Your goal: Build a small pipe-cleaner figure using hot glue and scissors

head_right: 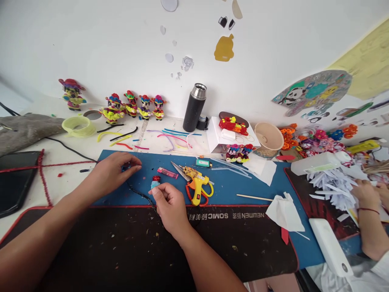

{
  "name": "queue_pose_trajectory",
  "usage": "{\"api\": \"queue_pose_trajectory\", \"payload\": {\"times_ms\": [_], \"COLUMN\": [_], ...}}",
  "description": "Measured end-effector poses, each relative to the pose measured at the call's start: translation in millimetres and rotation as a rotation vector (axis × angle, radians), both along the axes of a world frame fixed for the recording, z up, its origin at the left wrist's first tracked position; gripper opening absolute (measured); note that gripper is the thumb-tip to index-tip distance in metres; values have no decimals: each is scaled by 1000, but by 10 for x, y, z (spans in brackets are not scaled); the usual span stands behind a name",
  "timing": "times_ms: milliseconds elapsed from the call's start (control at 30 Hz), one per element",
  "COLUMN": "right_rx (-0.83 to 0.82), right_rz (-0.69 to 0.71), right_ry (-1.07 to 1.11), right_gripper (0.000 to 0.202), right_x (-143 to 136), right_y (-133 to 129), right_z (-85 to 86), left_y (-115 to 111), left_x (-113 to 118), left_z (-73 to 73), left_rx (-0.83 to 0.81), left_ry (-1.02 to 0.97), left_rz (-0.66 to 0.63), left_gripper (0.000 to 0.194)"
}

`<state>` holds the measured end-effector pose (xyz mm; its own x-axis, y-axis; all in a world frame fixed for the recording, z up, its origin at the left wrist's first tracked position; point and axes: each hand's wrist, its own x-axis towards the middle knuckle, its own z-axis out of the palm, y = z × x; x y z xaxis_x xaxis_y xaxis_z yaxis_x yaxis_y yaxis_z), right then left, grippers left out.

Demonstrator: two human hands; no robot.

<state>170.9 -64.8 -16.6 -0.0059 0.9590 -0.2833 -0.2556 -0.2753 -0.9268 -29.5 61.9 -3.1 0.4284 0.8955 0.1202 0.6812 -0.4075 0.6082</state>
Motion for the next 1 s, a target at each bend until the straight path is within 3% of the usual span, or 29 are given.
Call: {"api": "queue_pose_trajectory", "payload": {"times_ms": [233,433,700,800,900,1000], "right_rx": [60,77,85,84,77,56], "right_rz": [14,19,10,5,-5,-21], "right_ry": [-125,-165,-195,-190,-154,-101], "right_gripper": [48,46,44,44,47,50], "right_x": [-1,-6,-1,2,-1,-4], "right_y": [-44,-49,-56,-53,-45,-32], "right_z": [-60,-55,-76,-66,-45,-16], "left_y": [27,16,-16,-21,-52,-144], "left_x": [277,365,379,327,227,139], "left_z": [83,-36,-165,-116,27,181], "left_rx": [38,75,126,34,-197,-387], "left_ry": [216,232,187,55,-153,-316], "left_rz": [-123,-128,-131,-87,14,23], "left_gripper": [19,12,18,20,28,38]}}
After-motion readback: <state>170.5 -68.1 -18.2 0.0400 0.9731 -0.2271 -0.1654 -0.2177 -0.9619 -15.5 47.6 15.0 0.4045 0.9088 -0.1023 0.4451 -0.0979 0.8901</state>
